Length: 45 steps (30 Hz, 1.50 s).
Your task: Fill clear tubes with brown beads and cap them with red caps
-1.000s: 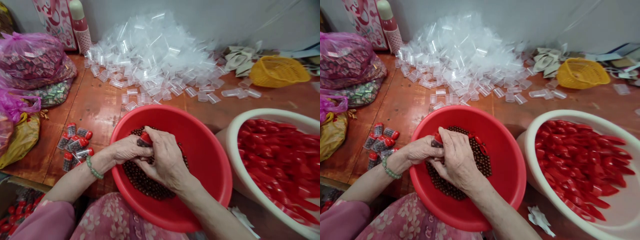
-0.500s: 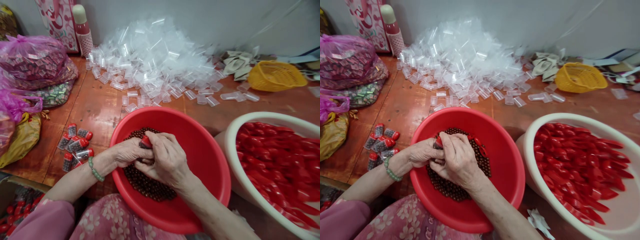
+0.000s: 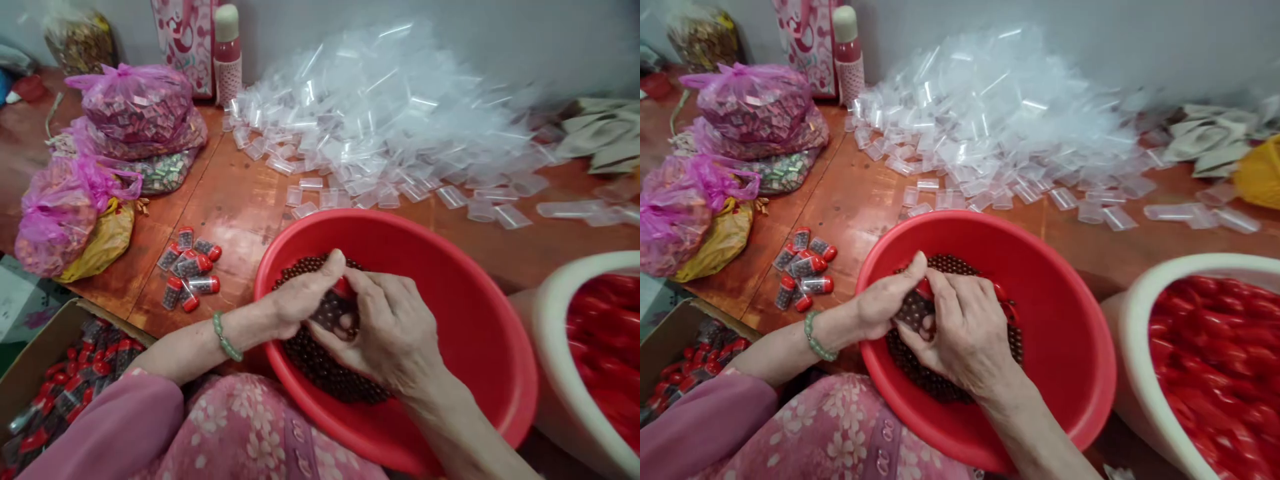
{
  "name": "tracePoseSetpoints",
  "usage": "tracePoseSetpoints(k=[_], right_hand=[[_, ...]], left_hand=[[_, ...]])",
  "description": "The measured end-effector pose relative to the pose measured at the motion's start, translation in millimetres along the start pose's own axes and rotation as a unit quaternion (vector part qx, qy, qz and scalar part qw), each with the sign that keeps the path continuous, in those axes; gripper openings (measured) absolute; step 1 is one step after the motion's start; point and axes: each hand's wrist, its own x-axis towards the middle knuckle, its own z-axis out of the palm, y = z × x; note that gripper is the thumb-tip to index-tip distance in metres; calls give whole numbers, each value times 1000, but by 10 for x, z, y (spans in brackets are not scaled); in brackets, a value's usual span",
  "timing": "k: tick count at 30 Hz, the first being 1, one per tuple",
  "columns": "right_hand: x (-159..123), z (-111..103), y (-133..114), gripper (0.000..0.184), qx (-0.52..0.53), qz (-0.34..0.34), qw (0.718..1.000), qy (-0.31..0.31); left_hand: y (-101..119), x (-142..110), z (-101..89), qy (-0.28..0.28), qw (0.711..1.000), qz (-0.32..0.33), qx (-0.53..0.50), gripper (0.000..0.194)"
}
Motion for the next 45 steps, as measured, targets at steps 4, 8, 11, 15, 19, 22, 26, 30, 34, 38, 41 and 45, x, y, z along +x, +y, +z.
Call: tracePoseSetpoints(k=[4, 8, 11, 15, 19, 22, 26, 30, 34, 38, 41, 45], right_hand=[[-33, -63, -66, 52, -34, -47, 998, 5], [-11, -81, -175, 57, -33, -74, 997, 3], [28, -58, -267, 62, -4, -90, 996, -27], [20, -21, -323, 66, 81, -91, 989, -84], [-91, 10, -284, 45, 73, -63, 979, -180], [-154, 39, -246, 34, 59, -31, 968, -243], [-150, 57, -205, 30, 59, 6, 962, -268], [-126, 40, -160, 26, 69, 25, 958, -276], [-118, 44, -88, 27, 69, 53, 955, -284], [-104, 41, 27, 25, 44, 101, 941, -321], [-93, -6, 136, 23, 24, 146, 924, -353], [-113, -67, 300, 22, 16, 203, 888, -413]], left_hand=[[-130, -114, 92, 62, 988, 55, 129, 65], [-151, -260, 42, 72, 971, 113, 199, 60], [-120, -423, -65, 85, 960, 165, 211, 54], [-87, -734, -352, 141, 916, 236, 292, 47], [-114, -1036, -834, 316, 735, 283, 529, 41], [-153, -1117, -1224, 420, 552, 242, 678, 30], [-82, -947, -1496, 447, 428, 247, 746, 31], [289, -392, -1392, 367, 483, 281, 744, 25], [765, 517, -1197, 293, 560, 251, 733, 27], [999, 1360, -1083, 311, 587, 204, 719, 40], [1018, 1731, -1037, 334, 602, 169, 705, 39], [1005, 1919, -1044, 324, 617, 162, 699, 29]])
